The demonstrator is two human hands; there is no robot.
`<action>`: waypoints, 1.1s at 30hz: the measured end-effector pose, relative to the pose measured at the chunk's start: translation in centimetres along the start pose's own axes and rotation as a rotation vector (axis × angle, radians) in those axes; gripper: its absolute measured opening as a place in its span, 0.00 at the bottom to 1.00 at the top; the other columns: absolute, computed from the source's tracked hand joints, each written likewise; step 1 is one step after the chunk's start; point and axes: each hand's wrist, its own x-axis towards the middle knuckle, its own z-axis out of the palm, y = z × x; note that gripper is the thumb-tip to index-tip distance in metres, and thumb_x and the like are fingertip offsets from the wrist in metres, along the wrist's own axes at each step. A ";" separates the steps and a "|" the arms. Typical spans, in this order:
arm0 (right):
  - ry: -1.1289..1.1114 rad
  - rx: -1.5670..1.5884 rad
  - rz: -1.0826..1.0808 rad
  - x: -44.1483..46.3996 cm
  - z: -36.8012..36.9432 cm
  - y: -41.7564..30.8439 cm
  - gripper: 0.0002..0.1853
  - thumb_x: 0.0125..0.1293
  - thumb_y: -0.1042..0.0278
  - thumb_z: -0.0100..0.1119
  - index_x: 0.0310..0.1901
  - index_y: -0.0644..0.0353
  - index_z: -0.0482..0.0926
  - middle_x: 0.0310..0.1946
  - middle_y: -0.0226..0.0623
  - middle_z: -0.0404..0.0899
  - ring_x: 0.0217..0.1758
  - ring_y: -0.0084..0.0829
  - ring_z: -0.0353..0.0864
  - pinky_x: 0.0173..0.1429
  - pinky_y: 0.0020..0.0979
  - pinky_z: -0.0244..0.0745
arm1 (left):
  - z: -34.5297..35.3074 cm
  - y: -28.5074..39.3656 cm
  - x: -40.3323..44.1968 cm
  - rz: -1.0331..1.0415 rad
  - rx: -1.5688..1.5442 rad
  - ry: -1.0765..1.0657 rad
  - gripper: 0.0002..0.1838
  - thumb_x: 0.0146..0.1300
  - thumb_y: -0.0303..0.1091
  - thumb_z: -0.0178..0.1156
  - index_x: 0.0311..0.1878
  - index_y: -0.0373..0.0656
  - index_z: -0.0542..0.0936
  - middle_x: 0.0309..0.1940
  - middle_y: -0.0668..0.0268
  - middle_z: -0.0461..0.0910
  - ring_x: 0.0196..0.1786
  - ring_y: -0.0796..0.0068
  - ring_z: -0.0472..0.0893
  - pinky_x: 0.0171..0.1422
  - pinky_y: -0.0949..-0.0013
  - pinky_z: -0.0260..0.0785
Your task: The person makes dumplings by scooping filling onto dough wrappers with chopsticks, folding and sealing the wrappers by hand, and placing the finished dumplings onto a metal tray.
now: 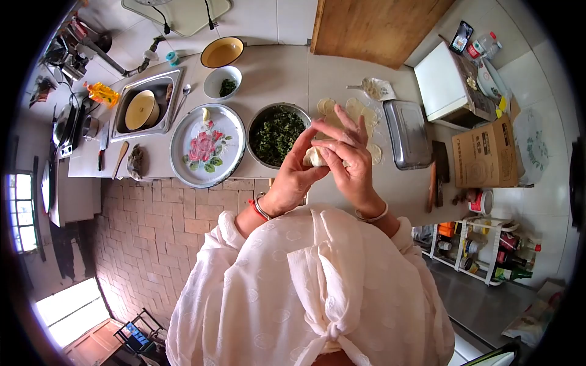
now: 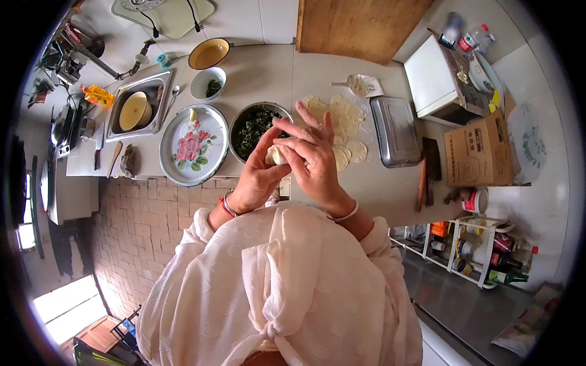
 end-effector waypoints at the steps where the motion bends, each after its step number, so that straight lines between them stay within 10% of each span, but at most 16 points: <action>1: 0.038 0.019 0.013 -0.1 0.2 0.0 0.06 0.66 0.74 0.58 0.40 0.60 0.85 0.51 0.33 0.83 0.71 0.42 0.69 0.79 0.52 0.38 | 0.1 0.0 0.0 -0.009 -0.019 -0.008 0.44 0.62 0.12 0.54 0.79 0.46 0.49 0.70 0.64 0.64 0.69 0.69 0.69 0.71 0.65 0.65; 6: 0.193 0.116 0.074 -0.8 1.2 -0.1 0.05 0.64 0.78 0.59 0.36 0.60 0.84 0.39 0.29 0.86 0.61 0.39 0.80 0.79 0.51 0.44 | 0.9 0.2 -0.4 -0.034 -0.071 -0.010 0.42 0.63 0.13 0.55 0.77 0.43 0.51 0.70 0.63 0.59 0.66 0.71 0.70 0.69 0.68 0.68; 15: 0.031 0.098 0.120 -1.2 0.6 -0.2 0.18 0.66 0.67 0.59 0.56 0.62 0.81 0.67 0.42 0.71 0.78 0.48 0.55 0.79 0.51 0.38 | -0.2 -0.1 -0.5 0.052 0.134 0.018 0.40 0.64 0.16 0.55 0.77 0.43 0.52 0.61 0.59 0.72 0.61 0.67 0.76 0.67 0.64 0.70; 20: 0.056 0.065 0.001 -0.6 1.0 0.6 0.03 0.59 0.78 0.64 0.34 0.59 0.84 0.39 0.31 0.83 0.50 0.36 0.78 0.58 0.37 0.66 | -0.1 -0.1 -0.6 0.038 0.187 0.059 0.40 0.62 0.17 0.58 0.76 0.41 0.54 0.60 0.60 0.72 0.60 0.71 0.75 0.64 0.65 0.71; 33: 0.044 0.245 0.153 -1.1 0.8 -0.4 0.05 0.60 0.79 0.63 0.38 0.62 0.84 0.41 0.36 0.79 0.46 0.36 0.75 0.51 0.37 0.71 | -0.3 0.1 -0.7 0.078 0.317 0.047 0.41 0.64 0.19 0.60 0.76 0.42 0.52 0.56 0.60 0.73 0.47 0.76 0.76 0.51 0.70 0.74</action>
